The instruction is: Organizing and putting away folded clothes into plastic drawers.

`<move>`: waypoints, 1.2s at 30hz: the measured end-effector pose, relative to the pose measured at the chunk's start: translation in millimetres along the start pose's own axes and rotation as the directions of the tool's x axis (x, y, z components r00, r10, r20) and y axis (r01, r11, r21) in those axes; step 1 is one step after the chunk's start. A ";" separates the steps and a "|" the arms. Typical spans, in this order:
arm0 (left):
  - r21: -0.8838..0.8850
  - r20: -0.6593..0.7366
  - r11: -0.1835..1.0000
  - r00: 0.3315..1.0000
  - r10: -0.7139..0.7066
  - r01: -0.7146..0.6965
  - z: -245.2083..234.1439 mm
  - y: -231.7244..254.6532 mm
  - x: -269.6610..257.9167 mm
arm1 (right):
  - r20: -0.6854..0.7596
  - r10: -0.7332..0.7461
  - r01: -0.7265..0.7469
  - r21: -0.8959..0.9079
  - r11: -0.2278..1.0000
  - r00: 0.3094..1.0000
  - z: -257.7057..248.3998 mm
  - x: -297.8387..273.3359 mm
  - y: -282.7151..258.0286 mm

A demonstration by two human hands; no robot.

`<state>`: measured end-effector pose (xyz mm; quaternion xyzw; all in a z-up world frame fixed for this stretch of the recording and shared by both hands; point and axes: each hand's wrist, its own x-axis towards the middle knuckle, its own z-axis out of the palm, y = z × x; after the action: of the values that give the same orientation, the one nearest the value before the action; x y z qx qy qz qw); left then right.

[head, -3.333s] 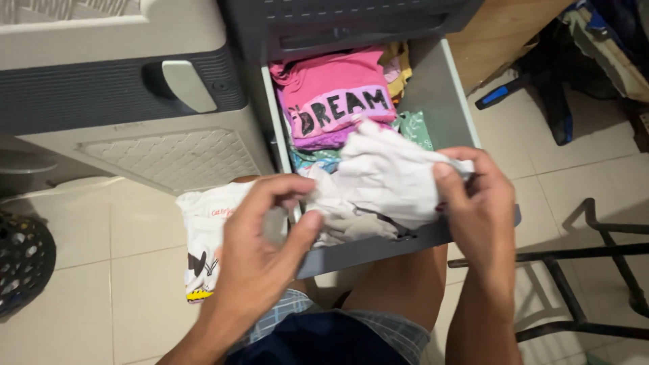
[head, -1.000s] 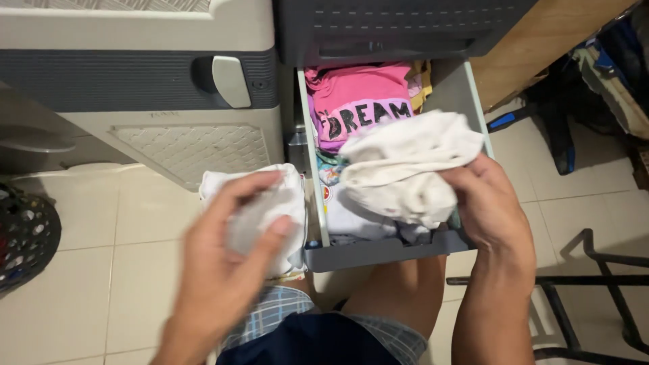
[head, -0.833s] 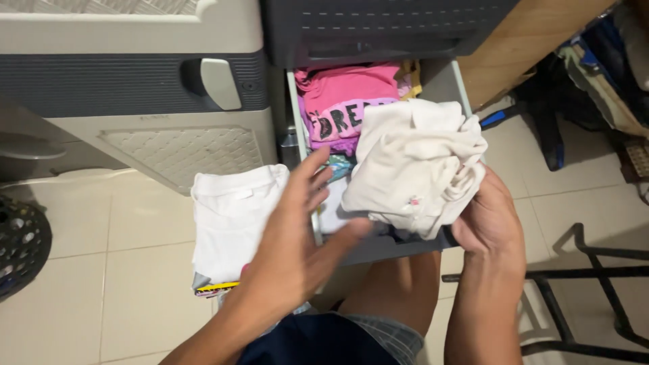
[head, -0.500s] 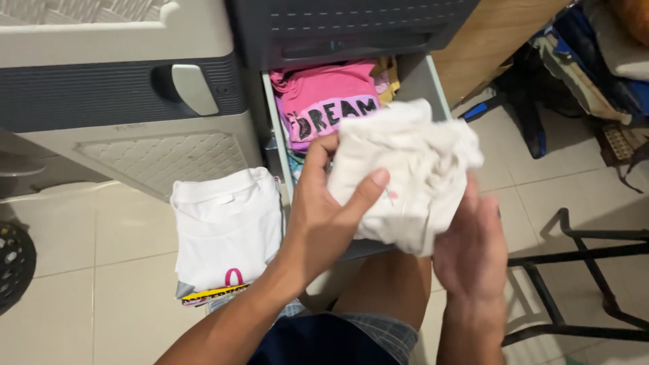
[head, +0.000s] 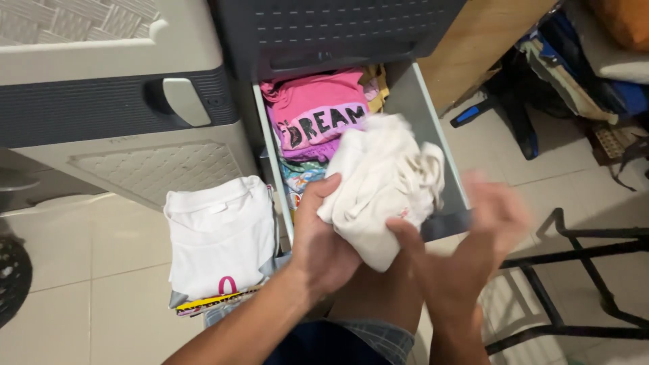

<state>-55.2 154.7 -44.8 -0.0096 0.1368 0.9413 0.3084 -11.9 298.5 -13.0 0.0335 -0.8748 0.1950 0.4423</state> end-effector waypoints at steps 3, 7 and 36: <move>-0.085 0.022 0.995 0.998 0.053 -0.051 -11.3 -8.1 -2.2 | 0.285 -0.063 -0.048 0.366 0.929 0.956 -0.5 -8.3 -12.7; -0.065 0.033 0.995 0.997 0.075 -0.073 -26.4 -10.0 -0.9 | 0.301 0.109 -0.244 0.459 0.854 0.947 11.8 -24.6 7.2; 0.393 -0.166 0.919 0.984 0.059 0.011 -9.9 4.8 -26.7 | 0.736 0.421 -0.683 0.664 -0.303 0.529 -6.8 1.6 10.2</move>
<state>-37.1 133.0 -50.4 -0.0284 0.3492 0.8940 0.2791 -10.1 310.6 -11.3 -0.0874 -0.4420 0.8910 0.0552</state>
